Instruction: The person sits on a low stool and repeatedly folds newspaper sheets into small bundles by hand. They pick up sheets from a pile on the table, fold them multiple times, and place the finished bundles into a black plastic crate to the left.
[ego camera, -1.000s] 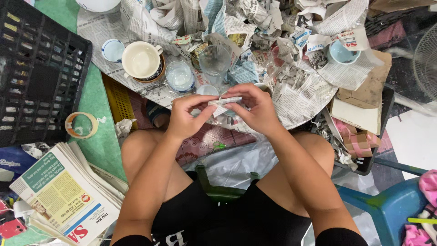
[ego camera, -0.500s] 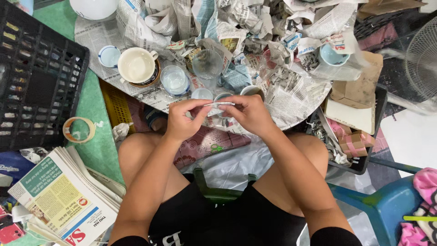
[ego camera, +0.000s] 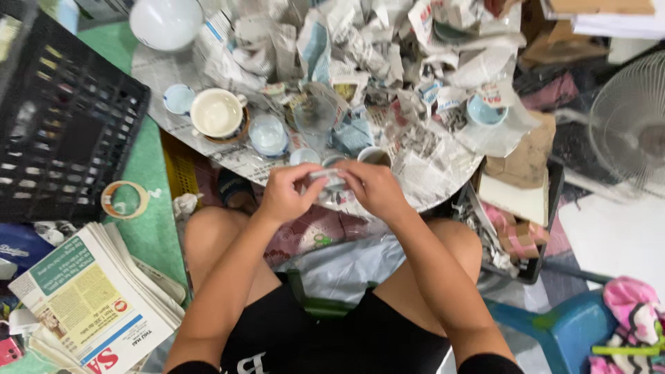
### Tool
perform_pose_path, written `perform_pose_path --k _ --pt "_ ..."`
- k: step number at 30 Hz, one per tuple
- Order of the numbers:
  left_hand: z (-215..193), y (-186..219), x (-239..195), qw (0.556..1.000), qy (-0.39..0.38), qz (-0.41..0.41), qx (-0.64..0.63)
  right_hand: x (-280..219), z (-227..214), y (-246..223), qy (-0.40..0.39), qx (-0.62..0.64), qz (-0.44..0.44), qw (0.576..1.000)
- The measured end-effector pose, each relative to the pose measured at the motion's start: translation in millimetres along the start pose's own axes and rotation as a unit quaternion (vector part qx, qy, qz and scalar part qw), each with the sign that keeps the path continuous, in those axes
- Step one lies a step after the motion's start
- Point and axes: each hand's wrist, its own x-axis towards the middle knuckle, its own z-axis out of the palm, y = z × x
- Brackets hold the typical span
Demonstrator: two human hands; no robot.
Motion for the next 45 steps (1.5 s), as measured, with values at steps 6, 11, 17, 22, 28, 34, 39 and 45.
perform_pose_path --k 6,11,17,22,28,34,39,45 --pt "-42.5 39.3 -15.6 0.999 0.000 0.037 -0.030 2.0 -6.8 -47.2 -0.008 -0.017 -0.097 0.995" --pt "-98.9 59.3 -45.7 0.993 0.022 0.109 0.035 9.0 6.5 -105.2 -0.117 0.010 -0.031 0.993" --pt "-198.5 56.0 -89.0 0.969 0.176 0.139 0.098 11.0 57.3 -172.3 -0.171 0.131 -0.056 0.975" --pt "-295.0 26.6 -120.6 0.909 0.356 0.084 0.202 7.3 100.9 -205.1 -0.222 0.177 -0.145 0.948" --pt "-399.8 -30.1 -134.8 0.792 0.455 -0.011 0.407 -3.8 141.6 -226.3 -0.274 0.201 -0.181 0.923" --pt "-415.5 -54.3 -138.1 0.824 0.340 -0.062 0.449 -12.1 166.7 -234.5 -0.317 0.205 -0.151 0.914" --pt "-415.4 -49.4 -123.7 0.839 0.241 -0.158 0.462 -10.5 181.4 -240.0 -0.341 0.224 -0.152 0.900" --pt "-423.1 -54.5 -89.5 0.797 0.114 -0.362 0.470 -9.0 199.1 -255.2 -0.346 0.222 -0.215 0.886"
